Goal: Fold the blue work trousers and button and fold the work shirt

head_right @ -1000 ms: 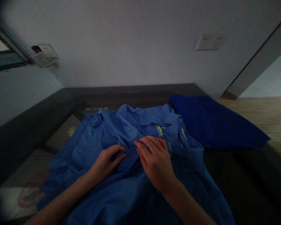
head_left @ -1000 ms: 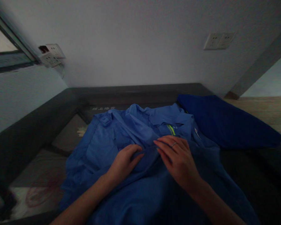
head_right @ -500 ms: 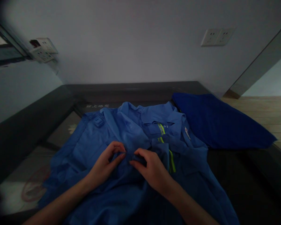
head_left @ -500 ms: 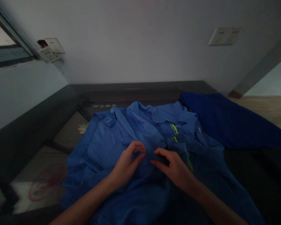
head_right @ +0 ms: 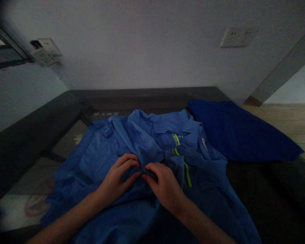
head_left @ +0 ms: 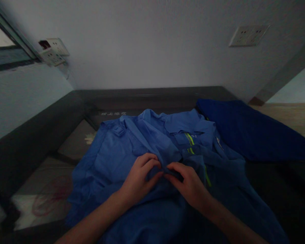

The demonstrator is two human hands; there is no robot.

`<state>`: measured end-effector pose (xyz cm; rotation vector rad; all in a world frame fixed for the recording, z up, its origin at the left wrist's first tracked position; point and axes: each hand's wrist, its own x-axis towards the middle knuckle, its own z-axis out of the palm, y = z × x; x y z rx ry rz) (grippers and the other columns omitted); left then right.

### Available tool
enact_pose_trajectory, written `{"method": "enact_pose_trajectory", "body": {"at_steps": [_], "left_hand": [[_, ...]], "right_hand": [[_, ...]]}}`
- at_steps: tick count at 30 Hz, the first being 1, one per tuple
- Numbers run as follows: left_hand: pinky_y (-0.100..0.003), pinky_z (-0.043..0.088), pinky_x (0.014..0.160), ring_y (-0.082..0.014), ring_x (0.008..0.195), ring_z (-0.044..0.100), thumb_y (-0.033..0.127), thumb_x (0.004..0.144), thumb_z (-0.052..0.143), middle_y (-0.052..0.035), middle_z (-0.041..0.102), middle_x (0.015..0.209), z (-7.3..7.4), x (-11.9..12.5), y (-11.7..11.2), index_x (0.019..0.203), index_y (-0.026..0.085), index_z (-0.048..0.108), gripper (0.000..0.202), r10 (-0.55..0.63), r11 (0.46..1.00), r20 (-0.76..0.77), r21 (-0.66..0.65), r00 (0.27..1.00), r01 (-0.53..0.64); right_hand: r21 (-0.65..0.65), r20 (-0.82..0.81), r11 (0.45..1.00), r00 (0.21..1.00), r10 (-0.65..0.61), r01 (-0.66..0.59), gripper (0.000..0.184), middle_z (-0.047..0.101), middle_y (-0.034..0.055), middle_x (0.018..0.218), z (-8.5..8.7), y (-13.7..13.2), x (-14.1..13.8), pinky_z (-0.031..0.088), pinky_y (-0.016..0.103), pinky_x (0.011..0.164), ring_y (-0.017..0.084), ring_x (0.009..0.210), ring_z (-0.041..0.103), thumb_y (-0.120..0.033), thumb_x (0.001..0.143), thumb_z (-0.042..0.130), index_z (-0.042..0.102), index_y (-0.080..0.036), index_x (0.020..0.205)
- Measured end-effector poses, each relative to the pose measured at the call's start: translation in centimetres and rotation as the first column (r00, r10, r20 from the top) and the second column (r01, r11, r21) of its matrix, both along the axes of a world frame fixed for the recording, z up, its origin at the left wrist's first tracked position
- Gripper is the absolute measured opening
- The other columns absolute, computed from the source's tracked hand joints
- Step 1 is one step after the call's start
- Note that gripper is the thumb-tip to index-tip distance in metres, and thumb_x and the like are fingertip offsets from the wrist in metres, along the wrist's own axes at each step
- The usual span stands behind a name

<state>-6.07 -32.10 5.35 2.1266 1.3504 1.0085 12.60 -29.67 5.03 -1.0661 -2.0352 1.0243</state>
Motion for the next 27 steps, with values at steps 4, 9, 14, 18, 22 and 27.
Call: {"method": "enact_pose_trajectory", "body": {"at_steps": [4, 9, 14, 18, 22, 27], "left_hand": [[-0.03, 0.045, 0.085, -0.0183, 0.097, 0.054, 0.019, 0.089, 0.055, -0.0062, 0.055, 0.101, 0.0, 0.0, 0.1, 0.089, 0.019, 0.055, 0.001, -0.029, 0.997, 0.047, -0.067, 0.998, 0.032], [-0.029, 0.044, 0.085, -0.0169, 0.095, 0.053, 0.02, 0.091, 0.052, -0.0051, 0.053, 0.099, 0.2, 0.0, 0.1, 0.086, 0.019, 0.053, 0.005, -0.039, 0.99, 0.105, -0.132, 0.994, 0.052], [-0.029, 0.044, 0.084, -0.0161, 0.093, 0.052, 0.018, 0.091, 0.05, -0.0044, 0.053, 0.097, 0.4, 0.2, 0.2, 0.082, 0.019, 0.05, 0.009, -0.027, 0.988, 0.15, -0.143, 0.988, 0.049], [-0.031, 0.044, 0.085, -0.0174, 0.095, 0.053, 0.018, 0.091, 0.048, -0.0056, 0.055, 0.099, 0.5, 0.3, 0.0, 0.083, 0.02, 0.048, 0.008, -0.035, 0.993, 0.087, -0.11, 0.996, 0.045], [-0.032, 0.044, 0.084, -0.018, 0.095, 0.053, 0.016, 0.091, 0.047, -0.0056, 0.057, 0.098, 0.3, 0.4, -0.3, 0.084, 0.02, 0.047, 0.008, -0.017, 0.999, 0.022, -0.033, 1.0, 0.018], [-0.031, 0.044, 0.076, -0.0174, 0.086, 0.053, 0.014, 0.09, 0.048, -0.0043, 0.058, 0.091, -0.3, 0.6, -0.5, 0.083, 0.02, 0.047, 0.009, 0.05, 0.99, -0.062, 0.132, 0.997, -0.042]], "right_hand": [[0.013, -0.001, 1.0, 1.0, 0.015, -0.015, 0.01, 0.067, 0.001, 0.085, -0.2, 0.0, 0.0, 0.043, 0.027, 0.073, 0.018, 0.08, 0.062, -0.01, 0.084, 0.062, 0.063, -0.019, 0.087], [-0.034, -0.028, 0.999, 0.999, 0.023, -0.024, 0.005, 0.065, 0.0004, 0.082, 0.4, 0.1, -0.2, 0.043, 0.025, 0.07, 0.017, 0.077, 0.061, -0.013, 0.086, 0.061, 0.062, -0.018, 0.085], [-0.069, -0.068, 0.997, 0.998, 0.013, -0.018, 0.01, 0.064, 0.0002, 0.079, 0.8, 0.3, -0.2, 0.043, 0.024, 0.067, 0.016, 0.073, 0.06, -0.02, 0.091, 0.054, 0.06, -0.018, 0.083], [-0.028, -0.049, 0.999, 0.998, -0.029, 0.028, 0.01, 0.064, 0.001, 0.079, 0.8, 0.2, -0.2, 0.044, 0.025, 0.068, 0.017, 0.074, 0.061, -0.021, 0.091, 0.053, 0.059, -0.019, 0.084], [0.085, -0.054, 0.995, 0.997, -0.048, 0.052, 0.011, 0.063, 0.0021, 0.078, 0.8, -0.2, -0.3, 0.046, 0.027, 0.068, 0.017, 0.072, 0.06, -0.02, 0.091, 0.052, 0.059, -0.019, 0.083], [0.187, -0.078, 0.982, 0.997, -0.021, 0.036, 0.011, 0.063, 0.0035, 0.079, 0.6, -0.7, -0.5, 0.048, 0.028, 0.069, 0.018, 0.074, 0.06, -0.018, 0.092, 0.051, 0.058, -0.019, 0.085]]}}
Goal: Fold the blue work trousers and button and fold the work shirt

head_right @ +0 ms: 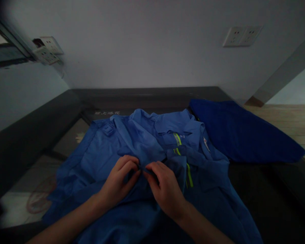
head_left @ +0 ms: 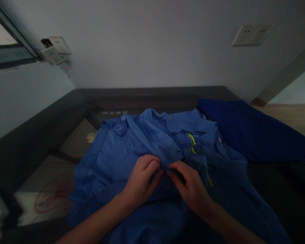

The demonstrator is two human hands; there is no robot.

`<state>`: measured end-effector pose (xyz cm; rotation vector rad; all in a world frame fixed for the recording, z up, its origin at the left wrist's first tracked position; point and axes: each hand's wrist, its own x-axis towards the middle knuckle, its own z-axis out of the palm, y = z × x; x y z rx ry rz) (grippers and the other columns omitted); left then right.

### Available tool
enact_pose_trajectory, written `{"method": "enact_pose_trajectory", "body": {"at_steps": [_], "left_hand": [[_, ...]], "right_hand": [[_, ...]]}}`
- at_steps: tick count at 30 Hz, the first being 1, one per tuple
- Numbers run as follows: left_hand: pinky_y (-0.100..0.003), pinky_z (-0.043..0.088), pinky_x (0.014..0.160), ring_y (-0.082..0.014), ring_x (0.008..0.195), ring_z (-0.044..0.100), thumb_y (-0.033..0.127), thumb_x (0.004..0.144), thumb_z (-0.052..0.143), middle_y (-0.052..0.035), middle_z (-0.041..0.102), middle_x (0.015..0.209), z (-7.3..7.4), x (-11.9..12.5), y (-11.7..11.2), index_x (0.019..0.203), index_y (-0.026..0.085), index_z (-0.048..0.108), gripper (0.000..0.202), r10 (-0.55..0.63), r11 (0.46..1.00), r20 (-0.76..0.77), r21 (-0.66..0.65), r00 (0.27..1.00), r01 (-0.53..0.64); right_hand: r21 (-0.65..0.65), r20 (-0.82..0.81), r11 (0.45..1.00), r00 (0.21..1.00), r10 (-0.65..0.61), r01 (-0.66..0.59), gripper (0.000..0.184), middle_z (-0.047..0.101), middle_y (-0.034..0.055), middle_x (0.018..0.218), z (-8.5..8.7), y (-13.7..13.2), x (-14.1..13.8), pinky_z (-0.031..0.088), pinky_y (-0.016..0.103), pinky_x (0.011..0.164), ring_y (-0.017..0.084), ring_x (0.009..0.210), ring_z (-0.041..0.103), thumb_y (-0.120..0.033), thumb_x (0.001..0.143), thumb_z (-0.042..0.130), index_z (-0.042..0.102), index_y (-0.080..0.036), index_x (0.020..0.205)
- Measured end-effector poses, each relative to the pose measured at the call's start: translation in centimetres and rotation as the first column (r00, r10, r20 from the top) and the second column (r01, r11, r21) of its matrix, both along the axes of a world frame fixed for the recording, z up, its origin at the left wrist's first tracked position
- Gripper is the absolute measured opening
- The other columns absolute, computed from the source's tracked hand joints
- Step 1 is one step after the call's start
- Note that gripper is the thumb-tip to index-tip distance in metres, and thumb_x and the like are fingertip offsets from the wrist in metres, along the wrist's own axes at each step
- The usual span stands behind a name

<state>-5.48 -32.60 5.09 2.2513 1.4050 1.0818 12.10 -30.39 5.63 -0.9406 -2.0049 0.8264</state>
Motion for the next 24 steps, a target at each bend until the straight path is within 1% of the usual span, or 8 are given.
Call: {"method": "enact_pose_trajectory", "body": {"at_steps": [3, 5, 9, 11, 13, 17, 20, 24], "left_hand": [[-0.03, 0.045, 0.074, -0.0173, 0.085, 0.054, 0.013, 0.088, 0.049, -0.0047, 0.059, 0.091, -0.28, -0.05, -0.03, 0.083, 0.02, 0.048, 0.008, 0.012, 0.999, -0.014, 0.047, 1.0, -0.012], [-0.029, 0.046, 0.074, -0.0171, 0.086, 0.055, 0.013, 0.087, 0.051, -0.0053, 0.059, 0.092, -0.24, -0.14, -0.03, 0.085, 0.019, 0.049, 0.007, -0.029, 0.999, 0.015, 0.043, 0.999, 0.028], [-0.026, 0.049, 0.076, -0.0152, 0.088, 0.057, 0.013, 0.088, 0.052, -0.0055, 0.059, 0.095, 0.25, -0.33, 0.02, 0.094, 0.019, 0.053, 0.009, -0.143, 0.989, 0.137, -0.022, 0.98, 0.148], [-0.026, 0.05, 0.078, -0.0149, 0.088, 0.059, 0.014, 0.088, 0.054, -0.0047, 0.061, 0.093, 0.43, -0.41, 0.1, 0.096, 0.019, 0.056, 0.009, -0.135, 0.986, 0.195, -0.073, 0.972, 0.152], [-0.027, 0.051, 0.079, -0.0152, 0.087, 0.061, 0.018, 0.087, 0.058, -0.0036, 0.063, 0.091, 0.46, -0.48, 0.2, 0.095, 0.019, 0.057, 0.008, -0.087, 0.983, 0.232, -0.136, 0.969, 0.121], [-0.029, 0.052, 0.078, -0.0158, 0.085, 0.063, 0.02, 0.084, 0.063, -0.0026, 0.066, 0.092, 0.36, -0.47, 0.3, 0.1, 0.02, 0.059, 0.016, 0.001, 0.976, 0.252, -0.213, 0.968, 0.055], [-0.03, 0.053, 0.079, -0.0165, 0.087, 0.063, 0.019, 0.085, 0.061, -0.0036, 0.067, 0.094, 0.37, -0.34, 0.32, 0.104, 0.02, 0.06, 0.019, -0.024, 0.978, 0.239, -0.195, 0.971, 0.072], [-0.029, 0.053, 0.077, -0.0168, 0.085, 0.063, 0.018, 0.086, 0.06, -0.0045, 0.067, 0.09, 0.36, -0.21, 0.32, 0.096, 0.019, 0.063, 0.011, -0.058, 0.988, 0.249, -0.124, 0.967, 0.091]], "right_hand": [[-0.019, 0.0, 1.0, 1.0, 0.015, -0.015, 0.011, 0.063, 0.004, 0.08, -0.31, -0.11, -0.05, 0.048, 0.028, 0.068, 0.019, 0.075, 0.061, -0.017, 0.092, 0.05, 0.059, -0.019, 0.087], [-0.03, 0.001, 0.999, 1.0, 0.009, -0.009, 0.011, 0.064, 0.0044, 0.081, -0.43, -0.06, 0.01, 0.048, 0.028, 0.068, 0.019, 0.076, 0.061, -0.017, 0.092, 0.049, 0.06, -0.019, 0.088], [-0.048, 0.0, 0.998, 1.0, -0.028, 0.028, 0.012, 0.065, 0.004, 0.081, -0.25, 0.27, 0.29, 0.049, 0.029, 0.07, 0.019, 0.075, 0.062, -0.017, 0.091, 0.05, 0.06, -0.019, 0.088], [-0.052, 0.01, 0.998, 0.999, -0.038, 0.038, 0.012, 0.065, 0.0038, 0.08, -0.06, 0.41, 0.41, 0.049, 0.029, 0.07, 0.019, 0.074, 0.062, -0.017, 0.091, 0.05, 0.061, -0.019, 0.087], [-0.039, 0.011, 0.998, 0.999, -0.044, 0.045, 0.012, 0.066, 0.0039, 0.08, 0.06, 0.44, 0.45, 0.049, 0.029, 0.07, 0.019, 0.074, 0.063, -0.018, 0.091, 0.05, 0.061, -0.019, 0.086], [0.014, 0.013, 0.999, 0.999, -0.049, 0.049, 0.011, 0.065, 0.0041, 0.081, -0.05, 0.25, 0.37, 0.049, 0.029, 0.07, 0.019, 0.075, 0.062, -0.018, 0.092, 0.049, 0.06, -0.019, 0.088], [0.093, 0.05, 0.995, 0.998, -0.028, 0.023, 0.014, 0.065, 0.0048, 0.082, -0.08, 0.15, 0.34, 0.049, 0.03, 0.07, 0.019, 0.077, 0.061, -0.017, 0.094, 0.046, 0.06, -0.02, 0.091], [0.211, 0.103, 0.977, 0.995, -0.001, -0.021, 0.019, 0.065, 0.0051, 0.079, 0.18, 0.16, 0.31, 0.049, 0.033, 0.069, 0.02, 0.074, 0.061, -0.016, 0.095, 0.041, 0.059, -0.02, 0.092]]}}
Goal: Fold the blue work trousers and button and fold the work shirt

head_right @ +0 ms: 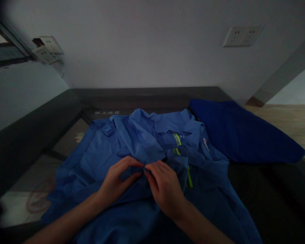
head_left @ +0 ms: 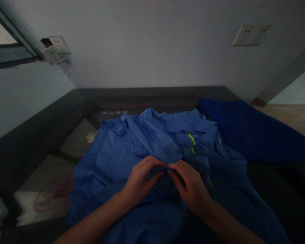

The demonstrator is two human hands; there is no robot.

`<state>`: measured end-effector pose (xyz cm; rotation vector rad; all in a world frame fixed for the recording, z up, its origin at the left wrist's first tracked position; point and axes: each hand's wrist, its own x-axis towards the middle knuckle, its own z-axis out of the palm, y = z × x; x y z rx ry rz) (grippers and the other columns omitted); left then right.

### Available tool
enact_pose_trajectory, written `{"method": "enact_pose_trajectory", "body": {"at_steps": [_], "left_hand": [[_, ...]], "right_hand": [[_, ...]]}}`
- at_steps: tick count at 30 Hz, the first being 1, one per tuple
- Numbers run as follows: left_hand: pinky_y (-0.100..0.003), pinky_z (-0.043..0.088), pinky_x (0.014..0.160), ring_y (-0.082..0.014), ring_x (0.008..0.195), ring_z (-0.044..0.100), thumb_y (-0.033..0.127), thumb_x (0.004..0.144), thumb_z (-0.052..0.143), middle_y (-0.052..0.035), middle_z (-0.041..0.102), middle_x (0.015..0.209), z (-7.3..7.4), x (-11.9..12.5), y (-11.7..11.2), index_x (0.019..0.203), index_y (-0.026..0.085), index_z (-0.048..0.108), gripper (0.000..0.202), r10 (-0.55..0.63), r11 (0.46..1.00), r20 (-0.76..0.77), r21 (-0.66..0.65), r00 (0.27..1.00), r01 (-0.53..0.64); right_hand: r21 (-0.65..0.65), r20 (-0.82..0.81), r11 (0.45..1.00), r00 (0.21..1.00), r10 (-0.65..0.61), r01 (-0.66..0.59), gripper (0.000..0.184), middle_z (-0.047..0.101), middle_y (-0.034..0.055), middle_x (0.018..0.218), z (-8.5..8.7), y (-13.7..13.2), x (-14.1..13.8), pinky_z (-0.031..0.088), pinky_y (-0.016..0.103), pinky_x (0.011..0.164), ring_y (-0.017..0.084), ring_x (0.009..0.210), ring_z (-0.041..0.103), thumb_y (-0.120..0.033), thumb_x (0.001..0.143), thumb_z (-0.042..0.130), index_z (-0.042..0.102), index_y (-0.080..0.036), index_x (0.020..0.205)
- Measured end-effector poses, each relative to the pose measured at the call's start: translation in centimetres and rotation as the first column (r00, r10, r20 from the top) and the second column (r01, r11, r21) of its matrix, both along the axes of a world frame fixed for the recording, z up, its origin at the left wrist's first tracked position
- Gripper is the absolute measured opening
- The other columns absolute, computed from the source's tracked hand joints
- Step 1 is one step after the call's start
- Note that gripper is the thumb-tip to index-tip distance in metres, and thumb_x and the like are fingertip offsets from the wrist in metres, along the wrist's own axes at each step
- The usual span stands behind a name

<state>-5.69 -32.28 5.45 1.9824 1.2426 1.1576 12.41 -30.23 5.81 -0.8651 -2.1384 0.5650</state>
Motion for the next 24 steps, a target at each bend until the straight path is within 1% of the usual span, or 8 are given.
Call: {"method": "enact_pose_trajectory", "body": {"at_steps": [3, 10, 12, 15, 17, 20, 22, 24], "left_hand": [[-0.028, 0.053, 0.076, -0.0159, 0.084, 0.063, 0.016, 0.087, 0.06, -0.0038, 0.066, 0.088, -0.15, 0.0, -0.07, 0.096, 0.019, 0.063, 0.01, 0.013, 0.999, 0.01, 0.046, 1.0, -0.013], [-0.026, 0.052, 0.07, -0.0147, 0.079, 0.061, 0.016, 0.091, 0.053, -0.0041, 0.063, 0.084, -0.34, -0.21, -0.21, 0.094, 0.019, 0.061, 0.01, 0.047, 0.983, -0.034, 0.181, 0.998, -0.04], [-0.026, 0.051, 0.069, -0.0147, 0.078, 0.061, 0.016, 0.091, 0.051, -0.0044, 0.063, 0.084, -0.37, -0.31, -0.21, 0.095, 0.019, 0.06, 0.011, 0.06, 0.974, -0.077, 0.224, 0.995, -0.041], [-0.026, 0.05, 0.07, -0.0151, 0.08, 0.061, 0.013, 0.091, 0.049, -0.0048, 0.064, 0.086, -0.48, -0.46, -0.2, 0.098, 0.02, 0.058, 0.013, 0.075, 0.957, -0.186, 0.291, 0.98, -0.018], [-0.027, 0.048, 0.071, -0.0156, 0.08, 0.06, 0.012, 0.089, 0.049, -0.0045, 0.063, 0.087, -0.57, -0.52, -0.21, 0.097, 0.02, 0.056, 0.013, 0.077, 0.961, -0.254, 0.278, 0.964, -0.003], [-0.028, 0.048, 0.069, -0.0157, 0.077, 0.058, 0.011, 0.086, 0.05, -0.0035, 0.062, 0.085, -0.61, -0.5, -0.23, 0.095, 0.02, 0.053, 0.013, 0.058, 0.984, -0.307, 0.181, 0.95, -0.001], [-0.029, 0.048, 0.071, -0.0165, 0.08, 0.058, 0.012, 0.085, 0.051, -0.0036, 0.062, 0.088, -0.43, -0.5, -0.19, 0.098, 0.02, 0.052, 0.015, 0.046, 0.989, -0.302, 0.149, 0.952, -0.001], [-0.031, 0.048, 0.079, -0.0181, 0.09, 0.058, 0.014, 0.085, 0.053, -0.0051, 0.062, 0.096, -0.06, -0.62, -0.02, 0.103, 0.02, 0.051, 0.018, 0.059, 0.99, -0.246, 0.139, 0.968, -0.025]], "right_hand": [[0.043, 0.027, 0.999, 1.0, 0.008, -0.01, 0.02, 0.064, 0.0048, 0.077, 0.11, -0.05, -0.05, 0.048, 0.033, 0.067, 0.02, 0.071, 0.059, -0.015, 0.096, 0.039, 0.059, -0.02, 0.093], [0.067, 0.055, 0.998, 0.998, 0.01, -0.014, 0.02, 0.064, 0.0055, 0.076, 0.05, -0.32, -0.13, 0.048, 0.033, 0.068, 0.02, 0.072, 0.059, -0.014, 0.095, 0.04, 0.059, -0.019, 0.09], [0.078, 0.05, 0.997, 0.999, 0.014, -0.018, 0.02, 0.064, 0.0054, 0.076, 0.12, -0.33, -0.11, 0.048, 0.033, 0.067, 0.021, 0.072, 0.059, -0.013, 0.095, 0.041, 0.06, -0.019, 0.091], [0.079, 0.042, 0.997, 0.999, 0.02, -0.024, 0.02, 0.064, 0.0053, 0.076, 0.14, -0.33, -0.09, 0.049, 0.034, 0.067, 0.021, 0.071, 0.059, -0.013, 0.094, 0.042, 0.061, -0.019, 0.092], [0.077, 0.044, 0.997, 0.999, 0.027, -0.03, 0.02, 0.064, 0.0054, 0.076, 0.03, -0.34, -0.1, 0.049, 0.034, 0.068, 0.021, 0.071, 0.059, -0.012, 0.094, 0.042, 0.061, -0.018, 0.093], [0.071, 0.049, 0.997, 0.998, 0.028, -0.032, 0.019, 0.065, 0.0057, 0.077, -0.15, -0.32, -0.1, 0.048, 0.035, 0.07, 0.021, 0.072, 0.06, -0.011, 0.093, 0.043, 0.061, -0.017, 0.093], [0.056, 0.031, 0.998, 0.999, 0.02, -0.022, 0.018, 0.065, 0.0055, 0.076, -0.1, -0.21, 0.0, 0.047, 0.033, 0.069, 0.021, 0.072, 0.06, -0.012, 0.093, 0.044, 0.06, -0.018, 0.092], [0.02, 0.0, 1.0, 1.0, -0.003, 0.003, 0.014, 0.064, 0.0044, 0.076, 0.18, 0.01, 0.25, 0.047, 0.031, 0.067, 0.02, 0.072, 0.06, -0.017, 0.094, 0.047, 0.06, -0.019, 0.089]]}}
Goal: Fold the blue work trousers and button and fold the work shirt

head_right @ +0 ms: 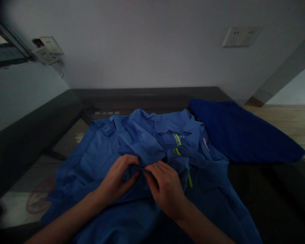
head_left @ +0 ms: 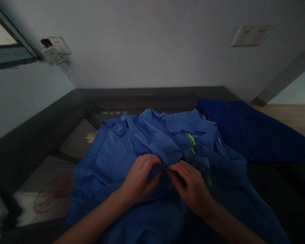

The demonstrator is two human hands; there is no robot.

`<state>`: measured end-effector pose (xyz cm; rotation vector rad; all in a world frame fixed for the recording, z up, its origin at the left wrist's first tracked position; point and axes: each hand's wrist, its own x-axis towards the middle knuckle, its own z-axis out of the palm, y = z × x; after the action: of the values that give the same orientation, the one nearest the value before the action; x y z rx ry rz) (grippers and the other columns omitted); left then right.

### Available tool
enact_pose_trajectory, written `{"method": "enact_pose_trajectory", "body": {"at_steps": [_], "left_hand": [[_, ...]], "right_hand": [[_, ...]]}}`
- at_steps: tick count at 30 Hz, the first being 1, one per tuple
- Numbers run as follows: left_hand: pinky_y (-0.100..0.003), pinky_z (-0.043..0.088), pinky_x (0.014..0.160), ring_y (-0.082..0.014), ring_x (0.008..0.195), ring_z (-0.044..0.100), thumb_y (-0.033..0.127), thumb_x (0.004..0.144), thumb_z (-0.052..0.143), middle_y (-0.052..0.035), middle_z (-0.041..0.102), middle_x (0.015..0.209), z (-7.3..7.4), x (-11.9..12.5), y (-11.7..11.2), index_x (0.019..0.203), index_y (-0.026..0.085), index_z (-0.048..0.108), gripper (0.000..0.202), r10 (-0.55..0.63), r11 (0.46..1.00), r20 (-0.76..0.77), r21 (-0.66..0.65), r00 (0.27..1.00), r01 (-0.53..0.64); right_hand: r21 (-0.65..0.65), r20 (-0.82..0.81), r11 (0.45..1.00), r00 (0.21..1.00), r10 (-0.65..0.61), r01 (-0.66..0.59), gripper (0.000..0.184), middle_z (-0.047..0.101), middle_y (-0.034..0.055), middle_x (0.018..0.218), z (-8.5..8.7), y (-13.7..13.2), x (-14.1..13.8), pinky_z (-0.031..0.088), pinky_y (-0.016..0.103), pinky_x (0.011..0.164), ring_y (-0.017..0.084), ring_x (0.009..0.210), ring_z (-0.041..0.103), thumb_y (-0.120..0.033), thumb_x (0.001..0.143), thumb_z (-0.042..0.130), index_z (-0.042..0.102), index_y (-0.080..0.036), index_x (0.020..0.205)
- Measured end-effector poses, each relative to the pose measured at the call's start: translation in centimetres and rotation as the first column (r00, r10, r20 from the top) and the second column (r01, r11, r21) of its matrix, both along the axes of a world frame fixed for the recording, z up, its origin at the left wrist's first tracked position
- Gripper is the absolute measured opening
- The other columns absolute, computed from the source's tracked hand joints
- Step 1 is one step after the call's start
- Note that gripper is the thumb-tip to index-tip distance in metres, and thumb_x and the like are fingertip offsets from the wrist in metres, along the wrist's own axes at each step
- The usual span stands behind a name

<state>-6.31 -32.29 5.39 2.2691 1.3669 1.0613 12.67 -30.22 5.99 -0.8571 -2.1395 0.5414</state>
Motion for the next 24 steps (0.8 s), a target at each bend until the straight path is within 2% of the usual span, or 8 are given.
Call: {"method": "enact_pose_trajectory", "body": {"at_steps": [3, 6, 12, 15, 19, 22, 24], "left_hand": [[-0.031, 0.047, 0.085, -0.0182, 0.096, 0.057, 0.016, 0.088, 0.05, -0.0064, 0.06, 0.101, 0.7, -0.6, 0.6, 0.106, 0.019, 0.051, 0.018, 0.106, 0.994, 0.146, -0.05, 0.984, -0.1], [-0.03, 0.047, 0.082, -0.0168, 0.09, 0.058, 0.016, 0.09, 0.045, -0.0048, 0.061, 0.095, 1.1, -1.5, 1.4, 0.1, 0.019, 0.055, 0.014, 0.203, 0.975, 0.181, -0.128, 0.962, -0.182], [-0.032, 0.046, 0.08, -0.0186, 0.087, 0.057, 0.015, 0.087, 0.048, -0.005, 0.06, 0.092, 0.8, -2.3, 2.2, 0.096, 0.018, 0.06, 0.015, 0.192, 0.963, 0.036, -0.198, 0.981, -0.181], [-0.034, 0.046, 0.085, -0.0196, 0.092, 0.057, 0.02, 0.088, 0.052, -0.0059, 0.061, 0.096, 0.6, -1.9, 2.0, 0.094, 0.018, 0.061, 0.011, 0.125, 0.957, 0.016, -0.264, 0.992, -0.117], [-0.031, 0.047, 0.082, -0.0182, 0.089, 0.057, 0.019, 0.084, 0.06, -0.0038, 0.061, 0.093, 0.5, -1.6, 1.7, 0.089, 0.018, 0.06, 0.005, 0.059, 0.956, 0.039, -0.291, 0.998, -0.045], [-0.026, 0.046, 0.072, -0.015, 0.078, 0.056, 0.015, 0.085, 0.057, -0.0013, 0.06, 0.085, 0.6, -1.7, 1.5, 0.085, 0.018, 0.058, 0.003, 0.069, 0.964, 0.068, -0.26, 0.995, -0.049], [-0.024, 0.045, 0.068, -0.0134, 0.073, 0.055, 0.015, 0.088, 0.054, 0.0001, 0.06, 0.081, 0.8, -1.7, 1.4, 0.086, 0.018, 0.057, 0.005, 0.101, 0.974, 0.093, -0.213, 0.99, -0.08]], "right_hand": [[-0.093, -0.046, 0.994, 0.997, -0.066, 0.061, 0.011, 0.063, 0.0017, 0.073, 0.7, 0.5, 0.6, 0.045, 0.028, 0.063, 0.018, 0.068, 0.06, -0.028, 0.091, 0.057, 0.059, -0.02, 0.083], [-0.172, -0.084, 0.978, 0.988, -0.132, 0.116, 0.015, 0.061, -0.0014, 0.066, 1.4, 1.1, 1.1, 0.043, 0.025, 0.058, 0.015, 0.059, 0.057, -0.03, 0.088, 0.061, 0.059, -0.021, 0.076], [-0.186, -0.142, 0.935, 0.933, -0.331, 0.303, 0.019, 0.058, -0.0018, 0.059, 2.1, 2.0, 2.2, 0.04, 0.023, 0.051, 0.014, 0.053, 0.053, -0.032, 0.087, 0.058, 0.059, -0.021, 0.072], [-0.169, -0.199, 0.911, 0.892, -0.406, 0.377, 0.017, 0.058, -0.0024, 0.059, 2.4, 2.2, 2.7, 0.04, 0.022, 0.049, 0.014, 0.052, 0.053, -0.032, 0.086, 0.059, 0.06, -0.02, 0.073], [-0.134, -0.232, 0.909, 0.879, -0.417, 0.396, 0.016, 0.057, -0.0036, 0.059, 2.5, 2.1, 3.0, 0.039, 0.021, 0.048, 0.013, 0.051, 0.052, -0.03, 0.087, 0.059, 0.059, -0.021, 0.074], [-0.125, -0.182, 0.926, 0.91, -0.374, 0.355, 0.016, 0.056, -0.003, 0.062, 2.2, 2.4, 3.0, 0.041, 0.023, 0.051, 0.013, 0.054, 0.053, -0.028, 0.089, 0.057, 0.058, -0.021, 0.075], [-0.084, -0.118, 0.942, 0.935, -0.334, 0.326, 0.007, 0.058, -0.0008, 0.07, 1.8, 2.8, 2.9, 0.045, 0.026, 0.059, 0.016, 0.063, 0.057, -0.025, 0.088, 0.058, 0.06, -0.02, 0.084]]}}
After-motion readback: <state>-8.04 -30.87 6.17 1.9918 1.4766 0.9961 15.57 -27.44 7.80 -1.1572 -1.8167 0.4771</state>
